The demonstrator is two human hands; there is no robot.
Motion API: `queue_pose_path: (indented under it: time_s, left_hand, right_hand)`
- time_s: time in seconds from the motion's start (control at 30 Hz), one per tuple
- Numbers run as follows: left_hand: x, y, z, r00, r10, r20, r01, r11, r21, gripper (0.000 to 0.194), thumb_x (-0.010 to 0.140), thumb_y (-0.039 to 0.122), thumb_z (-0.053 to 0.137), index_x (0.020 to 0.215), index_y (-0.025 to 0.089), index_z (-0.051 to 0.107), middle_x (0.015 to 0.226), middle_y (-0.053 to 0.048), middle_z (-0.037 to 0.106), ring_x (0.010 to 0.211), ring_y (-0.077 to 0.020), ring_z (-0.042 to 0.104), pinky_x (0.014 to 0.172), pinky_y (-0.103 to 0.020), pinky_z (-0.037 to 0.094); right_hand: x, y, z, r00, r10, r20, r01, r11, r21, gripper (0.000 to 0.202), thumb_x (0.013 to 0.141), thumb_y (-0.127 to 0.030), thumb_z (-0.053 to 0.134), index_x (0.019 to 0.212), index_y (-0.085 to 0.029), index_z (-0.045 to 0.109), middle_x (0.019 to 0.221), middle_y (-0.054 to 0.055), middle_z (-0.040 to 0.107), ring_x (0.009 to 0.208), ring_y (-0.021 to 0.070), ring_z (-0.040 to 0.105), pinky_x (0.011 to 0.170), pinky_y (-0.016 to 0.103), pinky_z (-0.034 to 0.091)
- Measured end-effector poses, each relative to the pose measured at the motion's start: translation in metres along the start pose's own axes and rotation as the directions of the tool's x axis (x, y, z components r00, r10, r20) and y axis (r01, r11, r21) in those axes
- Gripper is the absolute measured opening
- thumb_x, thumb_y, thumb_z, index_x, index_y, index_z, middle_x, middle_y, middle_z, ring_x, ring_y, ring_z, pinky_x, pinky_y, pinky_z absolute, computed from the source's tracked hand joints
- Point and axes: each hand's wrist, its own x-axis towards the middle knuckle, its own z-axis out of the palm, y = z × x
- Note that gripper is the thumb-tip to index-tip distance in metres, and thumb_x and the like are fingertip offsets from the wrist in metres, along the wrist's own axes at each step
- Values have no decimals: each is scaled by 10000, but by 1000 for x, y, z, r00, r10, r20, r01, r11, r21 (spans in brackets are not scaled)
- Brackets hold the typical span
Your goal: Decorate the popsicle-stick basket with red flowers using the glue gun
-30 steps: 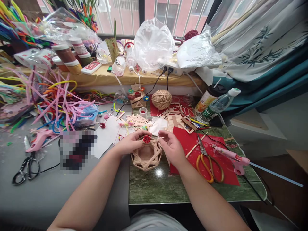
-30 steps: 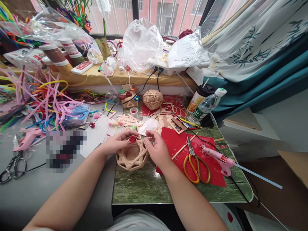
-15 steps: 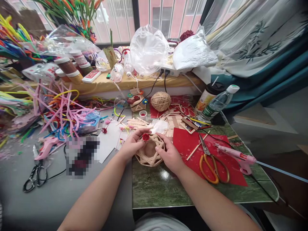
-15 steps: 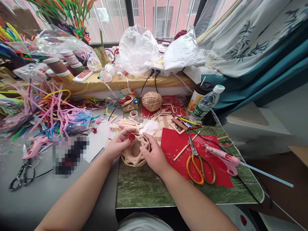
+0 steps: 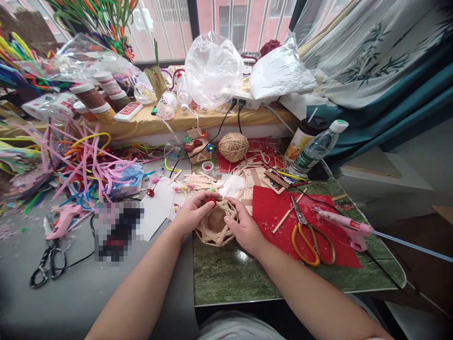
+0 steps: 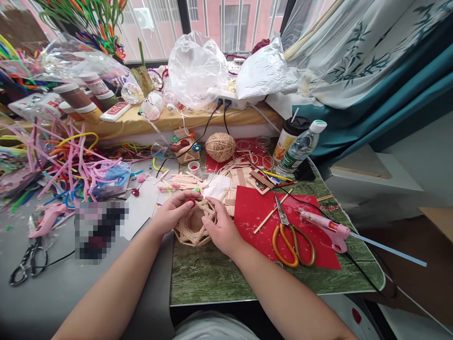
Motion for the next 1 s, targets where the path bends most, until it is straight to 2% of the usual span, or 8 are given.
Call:
queue_pose_path:
  time_s: [0.13, 0.3, 0.47, 0.53, 0.7, 0.87, 0.93, 1.0]
  left_hand:
    - [0, 1, 0, 1000, -3, 1, 3, 1000, -10, 376, 926, 448, 758, 1232, 229, 740, 1294, -106, 727, 1199, -295, 661, 1054, -418, 507]
    - [-1, 2, 2, 1000, 0, -7, 0, 1000, -16, 361, 927, 437, 764, 1216, 222, 740, 1299, -110, 726, 1214, -293, 655, 1070, -416, 494]
    - [-4, 8, 11, 998, -40, -40, 36, 996, -85, 335, 919, 428, 776, 1174, 214, 740, 1229, -101, 736, 1163, -281, 665, 1040, -405, 503]
    - [-6, 12, 14, 998, -56, -32, 51, 988, -146, 346, 924, 422, 768, 1196, 210, 734, 1260, -106, 730, 1182, -287, 665, 1044, -407, 504]
    - [-6, 17, 13, 998, 48, -43, -60, 930, -362, 432, 952, 479, 704, 1278, 197, 725, 1449, -130, 662, 1391, -341, 571, 1175, -458, 435]
    - [-2, 4, 14, 999, -33, -10, 27, 937, -348, 527, 929, 432, 749, 1409, 240, 649, 1529, -116, 611, 1471, -355, 508, 1205, -490, 414]
    - [-1, -2, 15, 999, -45, 7, 44, 934, -355, 557, 922, 425, 759, 1435, 251, 629, 1561, -112, 585, 1500, -354, 479, 1211, -493, 412]
    - [0, -5, 17, 999, -49, -1, 45, 928, -369, 564, 907, 406, 775, 1432, 259, 631, 1572, -104, 580, 1499, -347, 486, 1206, -483, 420]
  right_hand:
    - [0, -2, 1, 1000, 0, -16, 1, 1000, 9, 566, 972, -294, 640, 1517, -309, 486, 1568, 64, 561, 1472, 261, 518, 1275, 486, 371]
    - [0, -7, 3, 999, 31, -13, -31, 999, 35, 699, 854, -272, 777, 1492, -284, 492, 1536, 89, 579, 1410, 279, 575, 1225, 473, 435]
    - [2, -10, 2, 998, 50, -27, -48, 996, 76, 642, 848, -203, 717, 1456, -295, 534, 1489, 67, 619, 1381, 269, 594, 1201, 465, 454]
    - [4, -11, 0, 996, 71, -49, -64, 990, 126, 597, 839, -194, 705, 1413, -292, 571, 1448, 58, 652, 1359, 269, 611, 1189, 465, 464]
    - [7, -13, -4, 978, 123, -171, -68, 952, 298, 522, 823, -223, 714, 1333, -269, 612, 1357, 73, 705, 1278, 290, 660, 1164, 501, 490]
    - [7, -12, -5, 914, 60, -402, 56, 961, 271, 531, 882, -283, 685, 1392, -279, 536, 1450, 87, 640, 1351, 283, 612, 1211, 519, 447]
    - [7, -11, -5, 895, 52, -443, 71, 964, 256, 538, 909, -320, 675, 1415, -283, 496, 1479, 98, 617, 1363, 277, 607, 1207, 519, 453]
    - [8, -11, -4, 898, 41, -438, 69, 970, 233, 550, 926, -353, 662, 1434, -288, 463, 1507, 102, 598, 1376, 272, 601, 1208, 511, 456]
